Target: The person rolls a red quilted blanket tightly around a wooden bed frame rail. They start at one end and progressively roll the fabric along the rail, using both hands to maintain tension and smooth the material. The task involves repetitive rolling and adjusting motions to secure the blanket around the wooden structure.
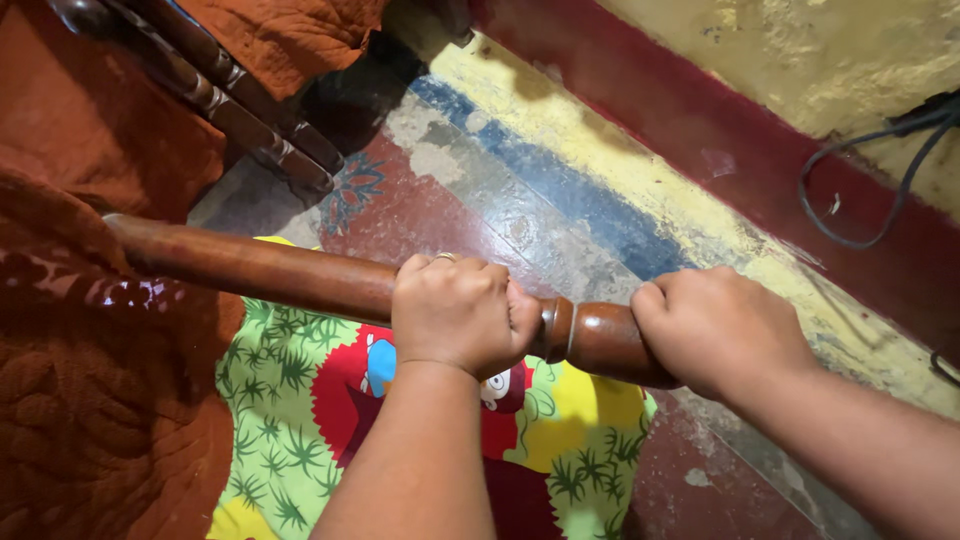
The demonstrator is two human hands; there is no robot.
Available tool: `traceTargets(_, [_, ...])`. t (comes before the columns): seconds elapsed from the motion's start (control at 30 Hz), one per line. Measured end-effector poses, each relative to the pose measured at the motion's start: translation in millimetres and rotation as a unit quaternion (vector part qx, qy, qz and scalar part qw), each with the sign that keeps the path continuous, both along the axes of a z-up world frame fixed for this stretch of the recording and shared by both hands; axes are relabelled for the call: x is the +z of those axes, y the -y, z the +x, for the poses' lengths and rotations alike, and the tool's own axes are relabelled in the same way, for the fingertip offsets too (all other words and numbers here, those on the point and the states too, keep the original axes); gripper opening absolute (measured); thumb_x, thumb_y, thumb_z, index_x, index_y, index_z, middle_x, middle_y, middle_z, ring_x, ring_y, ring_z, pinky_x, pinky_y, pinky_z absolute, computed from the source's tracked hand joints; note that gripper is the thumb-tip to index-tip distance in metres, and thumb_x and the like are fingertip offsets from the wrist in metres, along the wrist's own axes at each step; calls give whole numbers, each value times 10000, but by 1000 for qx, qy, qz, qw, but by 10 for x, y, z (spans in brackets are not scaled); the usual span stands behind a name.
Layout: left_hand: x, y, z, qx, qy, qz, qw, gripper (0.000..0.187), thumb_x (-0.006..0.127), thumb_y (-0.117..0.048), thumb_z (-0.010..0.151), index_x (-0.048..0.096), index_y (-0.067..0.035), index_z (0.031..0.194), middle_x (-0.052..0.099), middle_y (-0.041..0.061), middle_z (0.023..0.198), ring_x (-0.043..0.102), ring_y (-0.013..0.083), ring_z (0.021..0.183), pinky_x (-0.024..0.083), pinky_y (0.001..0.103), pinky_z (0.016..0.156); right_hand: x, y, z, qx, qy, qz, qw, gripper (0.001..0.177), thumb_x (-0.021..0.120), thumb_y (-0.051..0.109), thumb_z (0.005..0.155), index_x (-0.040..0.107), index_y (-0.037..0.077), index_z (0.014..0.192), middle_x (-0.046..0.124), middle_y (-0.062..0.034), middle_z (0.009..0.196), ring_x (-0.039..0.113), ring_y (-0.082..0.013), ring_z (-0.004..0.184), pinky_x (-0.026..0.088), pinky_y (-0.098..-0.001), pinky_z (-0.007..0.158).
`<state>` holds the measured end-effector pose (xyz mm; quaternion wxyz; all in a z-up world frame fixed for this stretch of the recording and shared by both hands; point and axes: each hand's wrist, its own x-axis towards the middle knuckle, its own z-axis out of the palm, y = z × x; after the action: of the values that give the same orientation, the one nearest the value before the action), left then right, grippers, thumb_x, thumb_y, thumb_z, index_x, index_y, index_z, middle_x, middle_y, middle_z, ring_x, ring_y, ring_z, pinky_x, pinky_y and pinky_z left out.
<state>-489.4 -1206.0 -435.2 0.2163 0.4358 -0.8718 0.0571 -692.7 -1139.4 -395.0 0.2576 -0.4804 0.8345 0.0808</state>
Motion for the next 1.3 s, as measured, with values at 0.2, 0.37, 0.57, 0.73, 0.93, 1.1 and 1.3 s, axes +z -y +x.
traceTargets(0.2, [-17,-4,3,-8,-6,-10,1000,294,610,-327,793,703,-147,580,697,83,635,659,293,615,483,450,687,-3,-27,30,-24,-16,-12,1000,473,431,441,913,819,173,934,771,-173,982,735,-382,931,577,-504,858])
traceTargets(0.37, [4,12,-17,10,15,-10,1000,319,590,-357,791,733,-153,592,704,95,638,665,301,609,491,450,688,-15,-42,21,-22,-23,-53,998,489,467,461,898,821,124,915,762,-197,988,732,-397,927,568,-515,841])
traceTargets(0.57, [93,25,-65,57,81,72,993,406,514,-431,825,787,-161,694,736,135,732,706,328,708,504,465,709,-27,-118,35,-57,-39,-96,993,548,522,538,869,830,89,928,772,-222,986,746,-413,929,568,-516,834])
traceTargets(0.73, [238,61,-141,90,108,171,975,527,478,-529,834,817,-126,843,749,175,957,702,343,951,497,458,850,-126,-189,26,-87,-62,-176,979,596,531,569,882,810,53,986,752,-256,1015,722,-439,951,557,-535,822])
traceTargets(0.93, [223,-4,-188,105,153,231,955,582,366,-500,931,784,-124,1083,733,155,1162,660,304,1144,390,473,1035,-379,-316,-176,-66,22,-237,969,479,451,401,916,787,82,1040,736,-252,1043,695,-465,978,524,-541,906])
traceTargets(1.1, [251,34,-230,120,176,236,948,578,355,-487,932,753,-142,1169,687,154,1263,634,290,1191,401,475,1027,-467,-335,-346,59,29,-295,953,513,394,368,1003,769,18,1016,712,-284,1044,664,-493,991,500,-530,963])
traceTargets(1.3, [228,-240,-310,92,203,224,949,540,336,-423,938,735,-140,1166,684,143,1264,634,302,1169,380,535,1014,-423,-715,-381,85,25,-350,933,504,412,371,994,764,11,965,704,-279,1034,658,-498,976,482,-544,964])
